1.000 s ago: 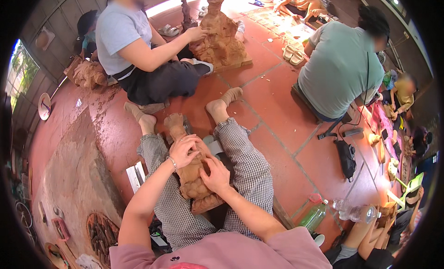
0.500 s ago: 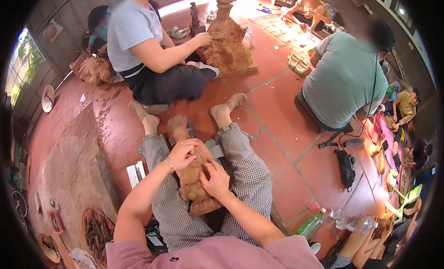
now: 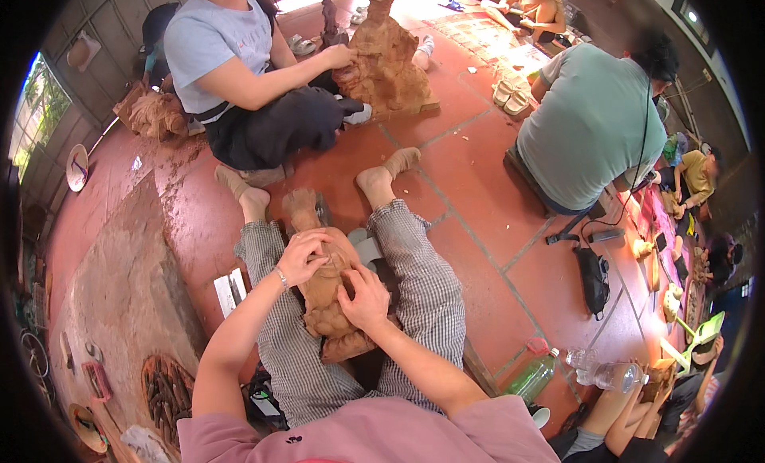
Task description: The person sits on the floor and carves a wooden sculpture of a figure using a small carving tool. They hold the wood on their lap and use both hands to shape the details of the figure's body and clothing.
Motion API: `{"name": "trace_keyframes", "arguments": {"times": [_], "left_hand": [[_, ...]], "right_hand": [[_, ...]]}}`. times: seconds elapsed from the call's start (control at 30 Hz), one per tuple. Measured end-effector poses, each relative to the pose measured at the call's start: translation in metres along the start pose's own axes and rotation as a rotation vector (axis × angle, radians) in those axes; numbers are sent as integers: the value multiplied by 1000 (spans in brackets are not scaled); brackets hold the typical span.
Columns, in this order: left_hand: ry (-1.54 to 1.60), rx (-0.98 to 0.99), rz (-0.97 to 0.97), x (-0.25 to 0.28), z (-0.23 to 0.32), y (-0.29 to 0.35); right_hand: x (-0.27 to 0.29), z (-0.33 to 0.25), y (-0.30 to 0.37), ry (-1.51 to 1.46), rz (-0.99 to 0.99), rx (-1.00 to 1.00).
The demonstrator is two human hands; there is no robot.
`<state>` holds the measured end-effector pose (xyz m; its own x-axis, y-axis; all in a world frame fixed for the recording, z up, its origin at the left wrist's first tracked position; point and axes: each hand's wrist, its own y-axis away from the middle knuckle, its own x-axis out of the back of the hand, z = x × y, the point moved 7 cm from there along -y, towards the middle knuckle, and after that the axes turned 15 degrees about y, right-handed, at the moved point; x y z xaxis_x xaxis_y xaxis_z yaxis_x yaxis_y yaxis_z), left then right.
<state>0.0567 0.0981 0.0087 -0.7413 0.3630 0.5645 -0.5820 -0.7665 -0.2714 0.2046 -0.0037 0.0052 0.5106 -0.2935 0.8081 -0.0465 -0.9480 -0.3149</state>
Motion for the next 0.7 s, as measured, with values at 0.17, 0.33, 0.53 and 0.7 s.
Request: {"name": "trace_keyframes", "arguments": {"times": [0.17,0.33,0.53,0.7], "left_hand": [[-66,-7,-6,-24,6,-18],[48,22,17,-5,-5,0],[39,-32,4,-9,4,-13],[85,18,-26,-4,-3,-5]], "right_hand": [[-4,-2,-2,-21,-26,12],[2,3,-1,-28,3,22],[3,-1,-2,-28,19,2],[1,3,-2,-70,-37,6]]}}
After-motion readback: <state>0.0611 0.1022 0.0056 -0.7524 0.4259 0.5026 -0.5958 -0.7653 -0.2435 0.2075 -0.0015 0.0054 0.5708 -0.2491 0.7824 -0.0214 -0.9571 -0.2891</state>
